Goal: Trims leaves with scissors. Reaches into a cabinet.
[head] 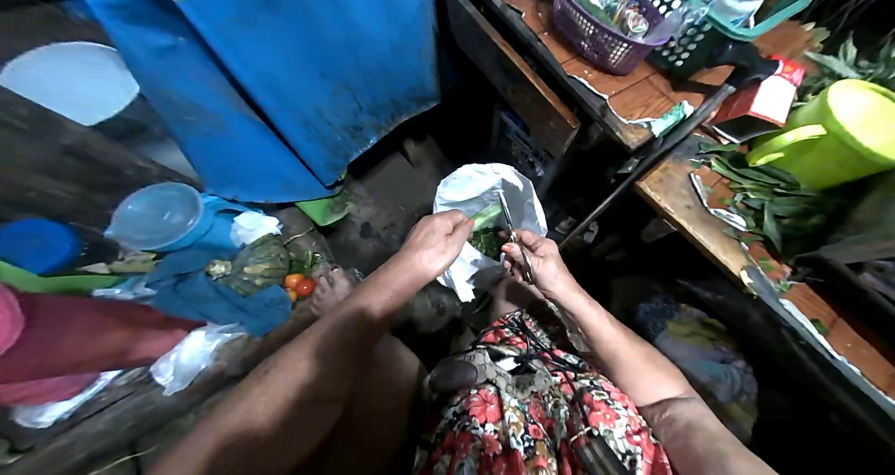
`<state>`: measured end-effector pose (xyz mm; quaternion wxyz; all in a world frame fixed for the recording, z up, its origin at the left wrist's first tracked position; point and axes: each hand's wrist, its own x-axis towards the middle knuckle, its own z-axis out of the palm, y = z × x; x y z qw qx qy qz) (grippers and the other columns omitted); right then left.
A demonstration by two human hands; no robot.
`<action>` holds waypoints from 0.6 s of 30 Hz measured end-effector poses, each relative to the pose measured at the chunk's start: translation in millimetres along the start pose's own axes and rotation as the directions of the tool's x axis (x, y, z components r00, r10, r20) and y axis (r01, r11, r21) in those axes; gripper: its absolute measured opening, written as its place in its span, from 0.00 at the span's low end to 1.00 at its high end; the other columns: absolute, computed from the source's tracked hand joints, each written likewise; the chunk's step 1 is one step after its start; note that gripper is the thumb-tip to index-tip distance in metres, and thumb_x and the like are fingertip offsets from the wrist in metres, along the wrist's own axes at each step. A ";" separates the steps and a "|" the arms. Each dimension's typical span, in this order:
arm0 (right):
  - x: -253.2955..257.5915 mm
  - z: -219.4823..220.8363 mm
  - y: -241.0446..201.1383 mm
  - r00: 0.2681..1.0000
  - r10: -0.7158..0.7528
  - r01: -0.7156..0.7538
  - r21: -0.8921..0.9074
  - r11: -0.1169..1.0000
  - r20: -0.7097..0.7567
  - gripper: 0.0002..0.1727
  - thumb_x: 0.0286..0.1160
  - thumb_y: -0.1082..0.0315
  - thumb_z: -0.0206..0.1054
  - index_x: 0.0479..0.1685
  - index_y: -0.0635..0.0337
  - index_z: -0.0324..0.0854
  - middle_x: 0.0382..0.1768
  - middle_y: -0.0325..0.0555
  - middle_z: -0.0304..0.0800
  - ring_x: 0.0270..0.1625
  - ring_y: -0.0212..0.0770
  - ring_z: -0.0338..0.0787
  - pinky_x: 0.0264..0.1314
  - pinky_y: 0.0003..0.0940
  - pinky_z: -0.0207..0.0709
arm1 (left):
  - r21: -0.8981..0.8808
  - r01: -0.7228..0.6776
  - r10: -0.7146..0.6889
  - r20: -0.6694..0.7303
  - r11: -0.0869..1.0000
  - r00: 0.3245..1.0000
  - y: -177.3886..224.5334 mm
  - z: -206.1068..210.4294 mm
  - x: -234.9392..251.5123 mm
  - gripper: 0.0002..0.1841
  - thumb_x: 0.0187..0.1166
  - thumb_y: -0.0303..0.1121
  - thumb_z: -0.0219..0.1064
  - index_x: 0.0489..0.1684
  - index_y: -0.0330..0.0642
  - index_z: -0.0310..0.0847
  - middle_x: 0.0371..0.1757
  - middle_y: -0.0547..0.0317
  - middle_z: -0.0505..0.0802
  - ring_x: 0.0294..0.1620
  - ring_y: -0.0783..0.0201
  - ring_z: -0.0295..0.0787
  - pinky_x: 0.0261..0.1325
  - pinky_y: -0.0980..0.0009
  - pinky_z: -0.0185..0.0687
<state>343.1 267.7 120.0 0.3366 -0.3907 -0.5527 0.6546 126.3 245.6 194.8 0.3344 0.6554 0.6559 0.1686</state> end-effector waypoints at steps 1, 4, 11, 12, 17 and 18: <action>0.0 -0.5 -0.4 1.000 0.003 -0.003 0.007 1.000 -0.007 0.17 0.85 0.66 0.64 0.63 0.69 0.80 0.28 0.41 0.88 0.20 0.27 0.81 0.24 0.21 0.77 | -0.018 0.015 -0.015 -0.018 1.000 1.000 0.4 -1.0 0.3 0.20 0.95 0.38 0.51 0.38 0.35 0.84 0.34 0.48 0.87 0.41 0.51 0.85 0.49 0.46 0.77; -1.7 -2.4 -1.9 1.000 0.004 -0.004 0.004 1.000 0.004 0.16 0.83 0.64 0.66 0.59 0.68 0.81 0.29 0.41 0.88 0.22 0.28 0.83 0.27 0.22 0.79 | -0.057 0.035 -0.040 -0.081 0.998 0.996 1.5 -2.2 0.0 0.20 0.95 0.38 0.51 0.38 0.36 0.84 0.31 0.49 0.84 0.35 0.52 0.81 0.43 0.49 0.74; -4.4 -1.4 -6.7 0.999 0.019 -0.015 -0.078 0.997 0.045 0.20 0.81 0.57 0.68 0.60 0.65 0.82 0.31 0.39 0.89 0.25 0.28 0.83 0.31 0.23 0.80 | -0.063 0.039 -0.042 -0.049 0.997 0.998 2.1 1.8 1.3 0.19 0.94 0.39 0.51 0.37 0.37 0.83 0.30 0.51 0.83 0.34 0.54 0.80 0.42 0.50 0.74; -3.8 -1.7 -6.1 0.999 0.018 -0.014 -0.081 0.997 0.044 0.21 0.81 0.56 0.68 0.60 0.65 0.82 0.31 0.39 0.89 0.25 0.28 0.84 0.30 0.23 0.80 | -0.060 0.034 -0.036 -0.034 0.998 0.999 2.1 2.4 1.5 0.19 0.94 0.39 0.51 0.37 0.37 0.83 0.30 0.50 0.84 0.35 0.53 0.81 0.43 0.49 0.74; -3.1 -2.4 -5.1 0.998 0.024 -0.019 -0.091 0.996 0.053 0.21 0.83 0.55 0.66 0.59 0.65 0.83 0.29 0.40 0.88 0.23 0.28 0.83 0.27 0.23 0.79 | -0.033 0.019 -0.019 0.014 0.999 1.000 2.2 3.9 1.9 0.20 0.95 0.40 0.50 0.40 0.37 0.84 0.33 0.50 0.86 0.38 0.52 0.84 0.46 0.47 0.76; -3.2 -2.6 -4.7 0.998 0.025 -0.020 -0.088 0.996 0.060 0.21 0.83 0.55 0.66 0.58 0.65 0.83 0.28 0.40 0.88 0.23 0.29 0.83 0.27 0.23 0.79 | -0.025 0.019 -0.018 0.023 1.000 1.000 2.1 3.6 2.1 0.20 0.95 0.41 0.50 0.40 0.37 0.83 0.33 0.49 0.86 0.39 0.52 0.84 0.46 0.47 0.76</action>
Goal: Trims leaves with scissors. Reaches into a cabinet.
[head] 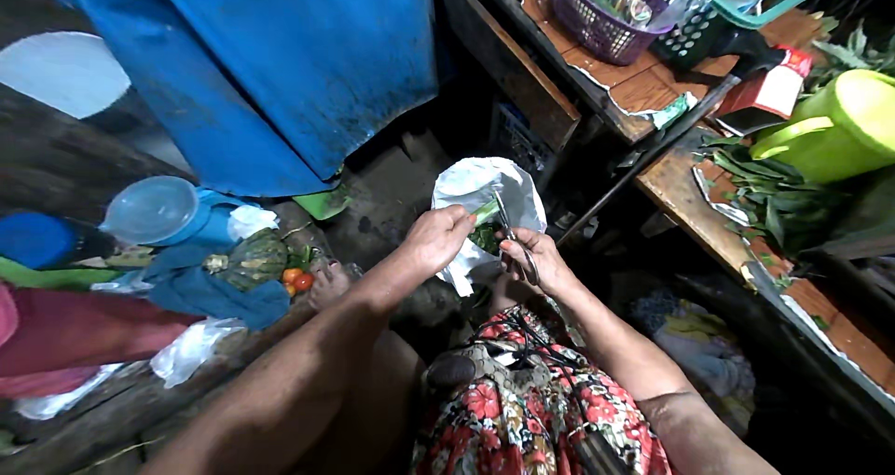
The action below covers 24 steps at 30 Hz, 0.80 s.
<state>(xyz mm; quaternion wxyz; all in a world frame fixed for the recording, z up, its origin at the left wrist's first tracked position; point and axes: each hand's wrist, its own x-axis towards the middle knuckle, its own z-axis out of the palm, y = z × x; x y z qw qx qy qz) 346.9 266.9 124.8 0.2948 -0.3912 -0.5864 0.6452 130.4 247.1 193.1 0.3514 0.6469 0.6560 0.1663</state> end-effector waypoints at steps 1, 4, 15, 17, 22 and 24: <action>-0.1 -0.1 0.5 1.000 0.002 -0.002 -0.003 1.000 0.005 0.20 0.84 0.56 0.66 0.58 0.66 0.83 0.28 0.40 0.87 0.22 0.28 0.82 0.26 0.23 0.79 | 0.006 -0.003 0.003 0.008 1.000 1.000 0.1 -0.5 0.2 0.20 0.95 0.41 0.50 0.40 0.37 0.83 0.33 0.49 0.86 0.39 0.51 0.84 0.47 0.47 0.76; -0.3 -0.9 2.9 1.000 0.010 -0.010 -0.024 1.000 0.006 0.20 0.84 0.56 0.66 0.58 0.65 0.84 0.27 0.39 0.87 0.21 0.28 0.81 0.24 0.22 0.77 | 0.024 -0.001 0.000 0.031 1.000 1.000 0.2 -1.5 0.5 0.20 0.95 0.41 0.50 0.42 0.36 0.83 0.34 0.48 0.86 0.40 0.50 0.84 0.48 0.46 0.76; -1.2 -5.1 6.4 1.000 0.020 -0.021 -0.051 0.998 -0.022 0.18 0.79 0.58 0.72 0.56 0.64 0.85 0.25 0.39 0.86 0.20 0.27 0.80 0.23 0.21 0.75 | -0.016 0.067 -0.065 0.110 0.998 0.992 5.1 -3.2 -0.7 0.16 0.95 0.36 0.50 0.50 0.39 0.84 0.39 0.48 0.87 0.42 0.53 0.83 0.50 0.48 0.76; -1.6 -5.3 7.6 0.999 0.016 -0.018 -0.043 0.999 -0.045 0.18 0.79 0.58 0.72 0.56 0.64 0.84 0.25 0.39 0.86 0.20 0.27 0.80 0.23 0.21 0.75 | -0.025 0.077 -0.074 0.103 0.997 0.992 5.5 -3.7 -0.7 0.16 0.95 0.35 0.49 0.52 0.39 0.84 0.35 0.50 0.85 0.37 0.55 0.81 0.46 0.52 0.75; -0.7 -4.7 9.8 0.995 0.032 -0.033 -0.007 0.999 -0.092 0.18 0.78 0.61 0.73 0.58 0.64 0.84 0.27 0.41 0.88 0.21 0.28 0.81 0.24 0.23 0.77 | -0.047 0.057 -0.055 0.057 0.997 0.997 4.9 -3.0 -0.4 0.16 0.95 0.36 0.49 0.47 0.38 0.82 0.29 0.53 0.80 0.30 0.58 0.76 0.39 0.56 0.73; -1.0 -5.5 10.0 0.996 0.034 -0.035 -0.009 0.999 -0.078 0.19 0.78 0.60 0.73 0.60 0.64 0.84 0.27 0.41 0.88 0.21 0.28 0.82 0.26 0.23 0.78 | -0.033 0.053 -0.051 0.066 0.998 0.997 6.7 -2.9 -1.2 0.16 0.95 0.35 0.49 0.47 0.38 0.82 0.29 0.53 0.81 0.31 0.57 0.77 0.39 0.55 0.73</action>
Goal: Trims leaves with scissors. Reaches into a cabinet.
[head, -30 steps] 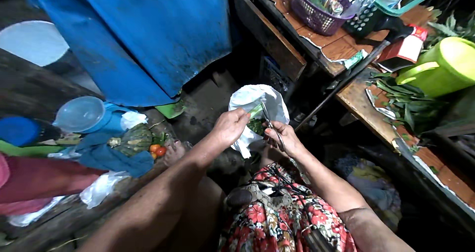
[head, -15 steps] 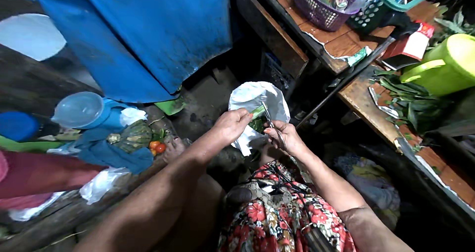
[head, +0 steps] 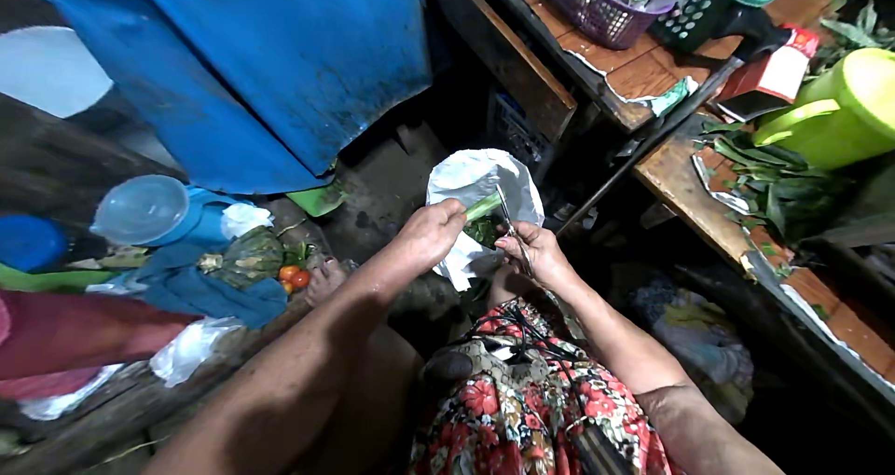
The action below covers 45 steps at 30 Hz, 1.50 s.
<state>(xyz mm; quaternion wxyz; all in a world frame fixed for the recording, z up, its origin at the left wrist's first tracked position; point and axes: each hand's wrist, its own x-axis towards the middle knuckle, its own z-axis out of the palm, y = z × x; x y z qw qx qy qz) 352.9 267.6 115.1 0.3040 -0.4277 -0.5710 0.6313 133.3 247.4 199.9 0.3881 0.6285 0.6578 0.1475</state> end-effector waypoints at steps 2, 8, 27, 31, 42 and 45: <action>0.0 -1.4 0.5 1.000 -0.014 0.014 0.009 1.000 0.021 0.19 0.78 0.61 0.73 0.61 0.64 0.84 0.26 0.40 0.87 0.22 0.28 0.82 0.26 0.23 0.78 | 0.034 -0.002 0.001 0.015 0.999 1.000 0.9 -0.4 -0.6 0.15 0.95 0.35 0.50 0.47 0.38 0.82 0.30 0.52 0.81 0.31 0.56 0.78 0.40 0.54 0.74; 0.3 -3.7 1.9 0.998 -0.041 0.042 -0.020 0.999 0.038 0.20 0.80 0.57 0.71 0.61 0.63 0.84 0.28 0.41 0.88 0.24 0.29 0.83 0.29 0.24 0.80 | 0.092 -0.034 0.032 0.017 0.995 0.999 3.2 0.7 -2.5 0.15 0.94 0.34 0.50 0.44 0.37 0.82 0.35 0.48 0.86 0.40 0.51 0.84 0.46 0.47 0.76; -6.3 14.6 -12.2 0.968 -0.162 0.224 -0.371 0.902 0.191 0.19 0.76 0.55 0.74 0.50 0.64 0.86 0.34 0.43 0.90 0.35 0.30 0.86 0.45 0.31 0.82 | -0.473 -0.163 0.210 0.048 0.866 0.976 1.8 18.5 0.6 0.08 0.83 0.27 0.61 0.37 0.41 0.87 0.45 0.62 0.90 0.39 0.75 0.82 0.41 0.78 0.77; -6.9 10.3 -18.6 0.955 -0.036 0.053 -0.048 0.997 0.296 0.18 0.73 0.64 0.76 0.55 0.66 0.83 0.28 0.35 0.86 0.26 0.24 0.83 0.33 0.21 0.81 | -0.526 -0.202 0.265 0.047 0.826 0.963 -4.2 18.6 -0.7 0.10 0.86 0.30 0.57 0.35 0.43 0.83 0.27 0.64 0.85 0.27 0.74 0.79 0.34 0.79 0.75; -16.4 -7.9 2.0 0.883 -0.029 -0.113 0.270 0.956 0.469 0.21 0.80 0.71 0.62 0.70 0.69 0.75 0.44 0.43 0.92 0.39 0.33 0.90 0.42 0.29 0.86 | -0.505 -0.192 0.232 0.015 0.841 0.973 0.9 18.1 -3.3 0.10 0.86 0.29 0.57 0.36 0.41 0.85 0.43 0.60 0.86 0.35 0.72 0.81 0.37 0.77 0.78; -20.5 -13.6 2.3 0.934 -0.012 -0.111 0.321 0.940 0.358 0.19 0.81 0.72 0.58 0.68 0.68 0.75 0.44 0.44 0.92 0.37 0.33 0.90 0.44 0.30 0.86 | -0.511 -0.161 0.144 -0.073 0.844 0.987 2.0 11.3 -1.2 0.09 0.86 0.29 0.57 0.39 0.41 0.84 0.46 0.60 0.86 0.37 0.71 0.82 0.36 0.77 0.78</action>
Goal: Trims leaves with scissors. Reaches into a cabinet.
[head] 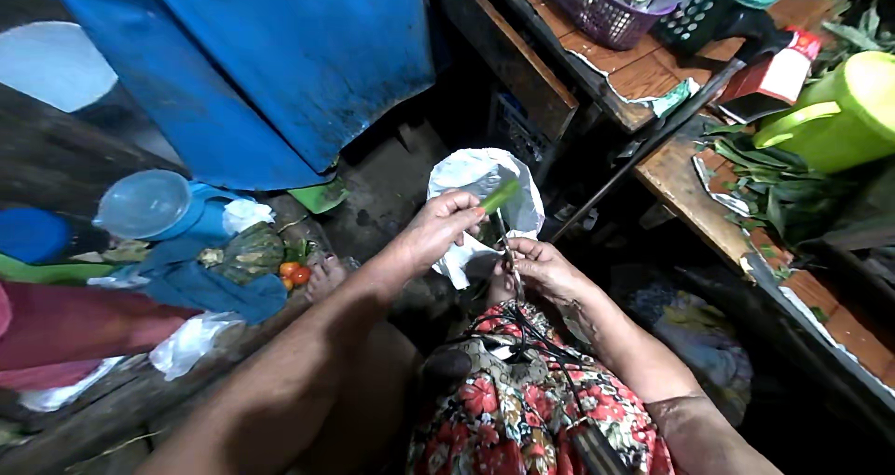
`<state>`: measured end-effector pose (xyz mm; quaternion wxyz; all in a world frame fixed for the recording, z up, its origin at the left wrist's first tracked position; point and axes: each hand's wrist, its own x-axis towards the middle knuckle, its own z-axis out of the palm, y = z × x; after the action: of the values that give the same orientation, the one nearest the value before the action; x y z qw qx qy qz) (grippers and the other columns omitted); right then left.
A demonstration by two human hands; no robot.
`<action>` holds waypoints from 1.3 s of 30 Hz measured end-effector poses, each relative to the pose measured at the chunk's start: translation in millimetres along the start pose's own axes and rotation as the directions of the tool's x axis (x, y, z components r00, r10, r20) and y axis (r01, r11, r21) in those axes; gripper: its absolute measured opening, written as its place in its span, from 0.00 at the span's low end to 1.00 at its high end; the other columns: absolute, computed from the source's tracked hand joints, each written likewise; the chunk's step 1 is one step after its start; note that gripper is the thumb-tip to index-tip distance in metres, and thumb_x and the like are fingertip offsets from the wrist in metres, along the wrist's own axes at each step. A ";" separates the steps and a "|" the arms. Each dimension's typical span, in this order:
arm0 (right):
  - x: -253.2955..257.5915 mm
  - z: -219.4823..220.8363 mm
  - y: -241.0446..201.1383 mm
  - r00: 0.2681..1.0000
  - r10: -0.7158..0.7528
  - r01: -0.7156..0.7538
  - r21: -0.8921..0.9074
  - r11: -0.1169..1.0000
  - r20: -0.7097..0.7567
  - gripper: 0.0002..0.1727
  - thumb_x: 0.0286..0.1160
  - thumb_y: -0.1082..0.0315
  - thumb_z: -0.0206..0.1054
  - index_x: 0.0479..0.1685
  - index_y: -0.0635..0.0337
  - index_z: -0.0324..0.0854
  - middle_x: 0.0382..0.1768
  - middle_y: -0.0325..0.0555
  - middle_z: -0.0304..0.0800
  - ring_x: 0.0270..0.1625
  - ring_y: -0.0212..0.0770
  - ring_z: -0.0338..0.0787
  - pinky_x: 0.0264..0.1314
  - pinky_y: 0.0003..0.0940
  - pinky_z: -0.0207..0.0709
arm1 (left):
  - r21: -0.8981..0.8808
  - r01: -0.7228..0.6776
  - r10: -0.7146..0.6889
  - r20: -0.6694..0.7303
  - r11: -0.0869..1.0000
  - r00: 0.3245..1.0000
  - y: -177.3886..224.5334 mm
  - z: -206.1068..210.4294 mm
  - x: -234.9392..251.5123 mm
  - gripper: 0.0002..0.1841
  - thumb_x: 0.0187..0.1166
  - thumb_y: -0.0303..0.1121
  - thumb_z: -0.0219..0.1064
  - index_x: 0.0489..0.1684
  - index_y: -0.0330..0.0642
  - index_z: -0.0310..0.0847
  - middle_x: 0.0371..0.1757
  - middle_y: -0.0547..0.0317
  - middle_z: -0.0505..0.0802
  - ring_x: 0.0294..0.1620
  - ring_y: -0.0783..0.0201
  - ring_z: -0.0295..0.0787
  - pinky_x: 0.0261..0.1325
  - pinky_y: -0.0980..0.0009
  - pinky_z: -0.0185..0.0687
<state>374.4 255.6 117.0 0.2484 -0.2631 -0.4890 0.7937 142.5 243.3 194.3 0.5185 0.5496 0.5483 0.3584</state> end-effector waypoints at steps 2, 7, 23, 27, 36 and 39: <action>-1.8 -3.0 -0.7 0.997 -0.019 0.022 0.045 0.999 -0.074 0.17 0.84 0.72 0.56 0.68 0.67 0.76 0.43 0.44 0.92 0.36 0.32 0.90 0.42 0.28 0.86 | 0.008 0.044 -0.043 -0.080 0.999 0.996 0.9 -1.6 1.3 0.10 0.89 0.30 0.57 0.39 0.42 0.82 0.35 0.63 0.88 0.27 0.75 0.77 0.29 0.80 0.71; -1.0 -1.4 -6.7 0.982 -0.044 0.037 -0.039 0.999 -0.184 0.20 0.82 0.64 0.65 0.66 0.68 0.79 0.40 0.43 0.92 0.31 0.27 0.86 0.33 0.20 0.79 | 0.049 0.168 -0.164 -0.083 0.985 0.983 2.4 0.6 2.0 0.11 0.92 0.31 0.55 0.40 0.38 0.81 0.28 0.61 0.83 0.24 0.73 0.75 0.28 0.79 0.70; 3.6 1.2 -3.7 0.969 -0.087 0.026 -0.254 0.967 -0.233 0.24 0.85 0.54 0.62 0.69 0.63 0.81 0.36 0.41 0.91 0.30 0.30 0.85 0.35 0.25 0.81 | 0.306 0.125 -0.119 -0.038 0.944 0.992 -2.3 -1.6 1.0 0.15 0.93 0.37 0.55 0.40 0.40 0.83 0.27 0.59 0.82 0.27 0.66 0.77 0.35 0.67 0.75; -3.1 4.5 -4.3 0.975 -0.103 0.042 -0.289 0.956 -0.198 0.27 0.88 0.48 0.59 0.72 0.59 0.78 0.37 0.44 0.90 0.26 0.32 0.83 0.25 0.24 0.79 | 0.412 0.108 -0.134 0.034 0.905 0.990 2.0 2.8 -1.9 0.16 0.94 0.38 0.53 0.37 0.39 0.82 0.27 0.57 0.80 0.27 0.64 0.75 0.36 0.63 0.73; 10.1 3.4 0.4 0.952 -0.187 0.129 -0.238 0.963 -0.243 0.17 0.85 0.66 0.63 0.65 0.69 0.79 0.30 0.38 0.89 0.23 0.27 0.83 0.25 0.21 0.80 | 0.449 0.122 -0.163 0.054 0.885 0.985 4.8 -0.7 1.3 0.16 0.93 0.37 0.53 0.37 0.39 0.82 0.29 0.57 0.81 0.29 0.66 0.76 0.37 0.65 0.74; 11.1 2.5 1.0 0.946 -0.195 0.133 -0.236 0.962 -0.258 0.17 0.83 0.68 0.65 0.64 0.69 0.80 0.32 0.39 0.89 0.24 0.28 0.84 0.26 0.22 0.81 | 0.437 0.127 -0.163 0.044 0.890 0.986 5.0 -2.1 0.2 0.16 0.94 0.37 0.53 0.38 0.39 0.82 0.29 0.58 0.81 0.29 0.66 0.76 0.37 0.65 0.73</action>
<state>364.5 260.8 115.1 0.3504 -0.3560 -0.5526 0.6672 141.7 244.5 199.5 0.4303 0.6223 0.6325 0.1660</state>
